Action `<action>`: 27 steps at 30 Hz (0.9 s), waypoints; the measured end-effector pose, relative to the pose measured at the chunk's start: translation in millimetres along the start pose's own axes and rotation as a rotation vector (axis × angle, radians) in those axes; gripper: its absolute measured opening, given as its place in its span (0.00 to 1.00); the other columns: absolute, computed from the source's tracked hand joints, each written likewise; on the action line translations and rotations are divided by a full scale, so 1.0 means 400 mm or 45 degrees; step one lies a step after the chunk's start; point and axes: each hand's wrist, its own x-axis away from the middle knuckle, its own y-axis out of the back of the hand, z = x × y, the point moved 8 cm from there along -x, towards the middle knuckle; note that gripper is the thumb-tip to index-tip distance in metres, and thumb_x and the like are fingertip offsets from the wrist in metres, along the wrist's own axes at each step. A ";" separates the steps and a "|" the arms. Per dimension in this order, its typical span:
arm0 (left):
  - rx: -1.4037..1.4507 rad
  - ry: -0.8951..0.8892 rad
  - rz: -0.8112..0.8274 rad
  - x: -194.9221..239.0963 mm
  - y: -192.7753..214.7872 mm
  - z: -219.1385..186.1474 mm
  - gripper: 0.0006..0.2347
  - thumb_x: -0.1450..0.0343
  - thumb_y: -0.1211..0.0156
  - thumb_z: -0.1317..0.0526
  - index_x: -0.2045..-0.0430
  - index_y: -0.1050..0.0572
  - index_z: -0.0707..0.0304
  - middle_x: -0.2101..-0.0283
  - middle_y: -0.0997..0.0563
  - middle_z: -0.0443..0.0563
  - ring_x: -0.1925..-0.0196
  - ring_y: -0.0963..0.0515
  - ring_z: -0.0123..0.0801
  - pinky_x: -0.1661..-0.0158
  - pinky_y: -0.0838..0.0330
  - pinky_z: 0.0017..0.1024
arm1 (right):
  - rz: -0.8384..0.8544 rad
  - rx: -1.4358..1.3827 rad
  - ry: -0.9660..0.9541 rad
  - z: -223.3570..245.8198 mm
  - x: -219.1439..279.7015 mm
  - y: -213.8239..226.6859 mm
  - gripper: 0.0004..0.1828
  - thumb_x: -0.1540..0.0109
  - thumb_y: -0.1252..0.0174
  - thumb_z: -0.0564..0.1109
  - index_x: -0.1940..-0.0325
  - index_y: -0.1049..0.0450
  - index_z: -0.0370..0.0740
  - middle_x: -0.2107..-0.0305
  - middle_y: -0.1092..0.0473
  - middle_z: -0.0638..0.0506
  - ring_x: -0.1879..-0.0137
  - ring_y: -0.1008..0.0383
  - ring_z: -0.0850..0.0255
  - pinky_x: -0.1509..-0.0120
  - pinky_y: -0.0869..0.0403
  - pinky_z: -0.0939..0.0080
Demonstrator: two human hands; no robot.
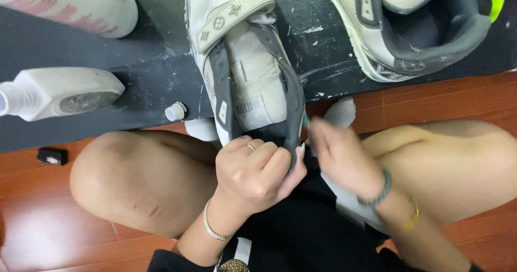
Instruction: The person cleans a white and grey sneaker using a toothbrush and a white cleaning liquid. They apply the liquid to the brush and scrub various parts of the shoe, including the sole, sides, and mesh upper, while sitting on the floor.
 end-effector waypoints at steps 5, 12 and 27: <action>-0.004 0.022 -0.052 0.009 0.005 0.009 0.18 0.33 0.28 0.66 0.88 0.36 0.58 0.84 0.39 0.46 0.83 0.34 0.34 0.76 0.41 0.32 | 0.082 -0.169 -0.197 -0.095 0.195 -0.081 0.12 0.32 0.54 0.43 0.66 0.31 0.36 0.83 0.32 0.45 0.78 0.28 0.55 0.71 0.31 0.56; 0.008 0.061 -0.101 0.017 0.007 0.009 0.16 0.30 0.30 0.63 0.85 0.34 0.58 0.81 0.37 0.46 0.79 0.31 0.34 0.73 0.39 0.33 | 0.071 -0.347 -0.413 -0.330 0.462 -0.185 0.17 0.32 0.57 0.48 0.65 0.28 0.36 0.84 0.35 0.56 0.78 0.36 0.67 0.73 0.33 0.63; -0.116 -0.308 0.040 -0.112 0.141 0.059 0.09 0.31 0.34 0.56 0.74 0.21 0.63 0.68 0.22 0.50 0.58 0.22 0.42 0.56 0.32 0.36 | -0.565 -0.852 -0.095 -0.225 0.421 -0.002 0.13 0.27 0.61 0.45 0.56 0.37 0.33 0.77 0.40 0.51 0.72 0.46 0.67 0.70 0.46 0.68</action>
